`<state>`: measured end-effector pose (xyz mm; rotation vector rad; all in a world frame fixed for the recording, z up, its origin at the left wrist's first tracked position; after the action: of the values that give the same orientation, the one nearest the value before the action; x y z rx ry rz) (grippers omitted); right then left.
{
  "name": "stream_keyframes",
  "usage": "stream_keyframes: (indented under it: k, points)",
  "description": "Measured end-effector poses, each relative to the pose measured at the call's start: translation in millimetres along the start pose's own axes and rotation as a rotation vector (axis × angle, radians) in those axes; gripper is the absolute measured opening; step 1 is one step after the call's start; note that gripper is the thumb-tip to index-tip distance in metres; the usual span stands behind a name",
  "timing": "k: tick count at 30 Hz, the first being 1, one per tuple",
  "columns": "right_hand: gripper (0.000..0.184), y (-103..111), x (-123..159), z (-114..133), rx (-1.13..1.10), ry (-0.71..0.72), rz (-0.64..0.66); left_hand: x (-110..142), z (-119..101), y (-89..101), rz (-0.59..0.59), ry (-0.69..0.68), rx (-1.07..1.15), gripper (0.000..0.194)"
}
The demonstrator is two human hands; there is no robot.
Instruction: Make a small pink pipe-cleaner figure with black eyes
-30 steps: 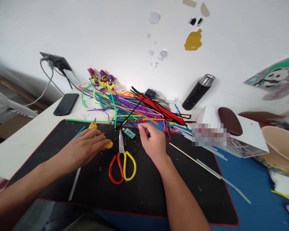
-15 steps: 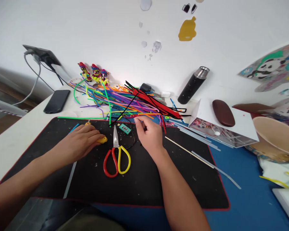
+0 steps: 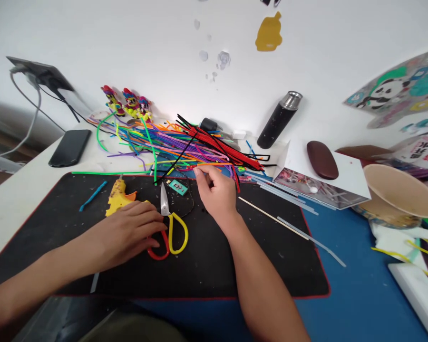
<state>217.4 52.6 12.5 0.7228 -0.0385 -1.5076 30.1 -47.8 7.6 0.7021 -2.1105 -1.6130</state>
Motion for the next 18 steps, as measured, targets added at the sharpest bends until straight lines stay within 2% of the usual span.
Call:
stream_keyframes:
  k: [5, 8, 10, 13, 18]
  points:
    - [0.031, -0.5, -0.8, 1.1, -0.005, 0.000, 0.011, -3.3, -10.9, -18.6, 0.077, -0.030, 0.005, 0.001]
    - [0.031, -1.2, -0.4, 2.3, -0.004, 0.006, 0.010, -11.0, -10.9, -16.0, 0.091, -0.053, 0.060, 0.009]
    - [0.032, -1.0, -0.1, 2.7, 0.003, 0.007, 0.006, -23.0, -10.1, -10.5, 0.078, -0.058, 0.100, 0.012]
    - [0.031, 0.0, -0.4, 3.9, -0.008, 0.014, 0.011, -48.3, -6.6, -1.8, -0.015, -0.035, 0.001, 0.018]
    - [0.028, 5.7, -2.0, 5.4, -0.023, 0.015, -0.011, -83.5, -2.3, -16.4, 0.011, -0.042, -0.116, 0.029]
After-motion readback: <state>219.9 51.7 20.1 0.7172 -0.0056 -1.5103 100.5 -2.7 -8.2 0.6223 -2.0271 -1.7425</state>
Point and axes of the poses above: each hand's wrist, its own x-axis away from the middle knuckle, its own y-axis out of the back of the hand, z = x × y, the point moved 8 cm from there along -x, towards the middle knuckle, and after that the axes turned 5 degrees about z, right-handed, at the moved point
